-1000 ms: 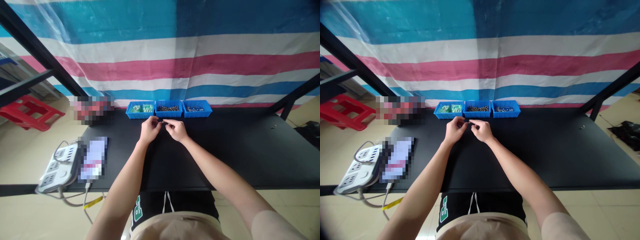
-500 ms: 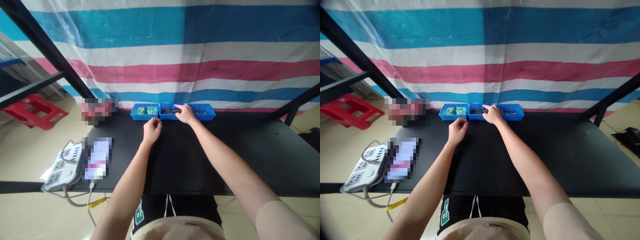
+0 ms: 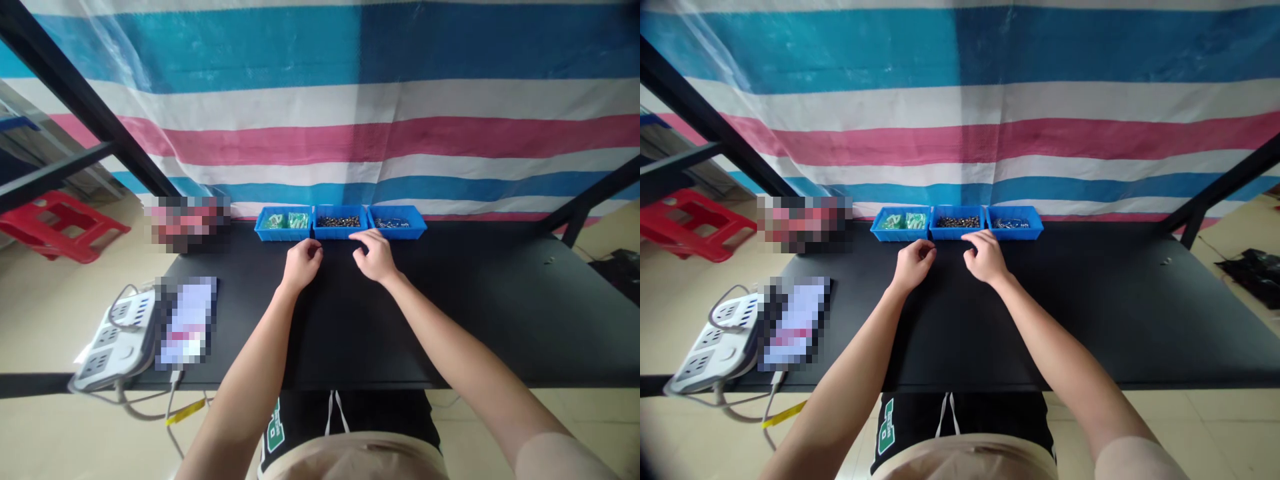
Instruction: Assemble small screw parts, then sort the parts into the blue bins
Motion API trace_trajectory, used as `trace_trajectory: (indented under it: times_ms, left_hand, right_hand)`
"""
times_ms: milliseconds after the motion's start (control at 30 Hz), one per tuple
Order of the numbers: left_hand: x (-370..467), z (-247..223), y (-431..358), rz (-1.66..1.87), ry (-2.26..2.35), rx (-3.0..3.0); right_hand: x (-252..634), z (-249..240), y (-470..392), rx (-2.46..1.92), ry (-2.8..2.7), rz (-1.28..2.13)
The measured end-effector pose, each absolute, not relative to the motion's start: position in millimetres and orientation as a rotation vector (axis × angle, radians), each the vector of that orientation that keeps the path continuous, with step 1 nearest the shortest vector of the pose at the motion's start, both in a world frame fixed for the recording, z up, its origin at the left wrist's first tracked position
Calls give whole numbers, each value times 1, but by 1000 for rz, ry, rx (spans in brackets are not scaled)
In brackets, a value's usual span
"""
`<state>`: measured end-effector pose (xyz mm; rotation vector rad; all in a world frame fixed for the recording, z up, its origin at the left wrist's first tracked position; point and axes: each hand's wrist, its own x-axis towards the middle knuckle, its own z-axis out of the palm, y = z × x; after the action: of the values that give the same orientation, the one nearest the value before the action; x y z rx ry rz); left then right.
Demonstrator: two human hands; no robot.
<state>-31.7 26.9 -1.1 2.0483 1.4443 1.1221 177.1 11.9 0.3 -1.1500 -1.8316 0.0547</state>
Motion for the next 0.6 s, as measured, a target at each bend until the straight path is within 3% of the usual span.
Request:
trace_trajectory:
  times_ms: [267,600]
  left_hand:
    - [-20,1,16,942,1155,2311]
    - [-9,0,9,783,1001,2448]
  right_hand:
    - [155,-24,-10,-1077,-2066,299]
    - [158,-26,-9,-1119,-2139,259]
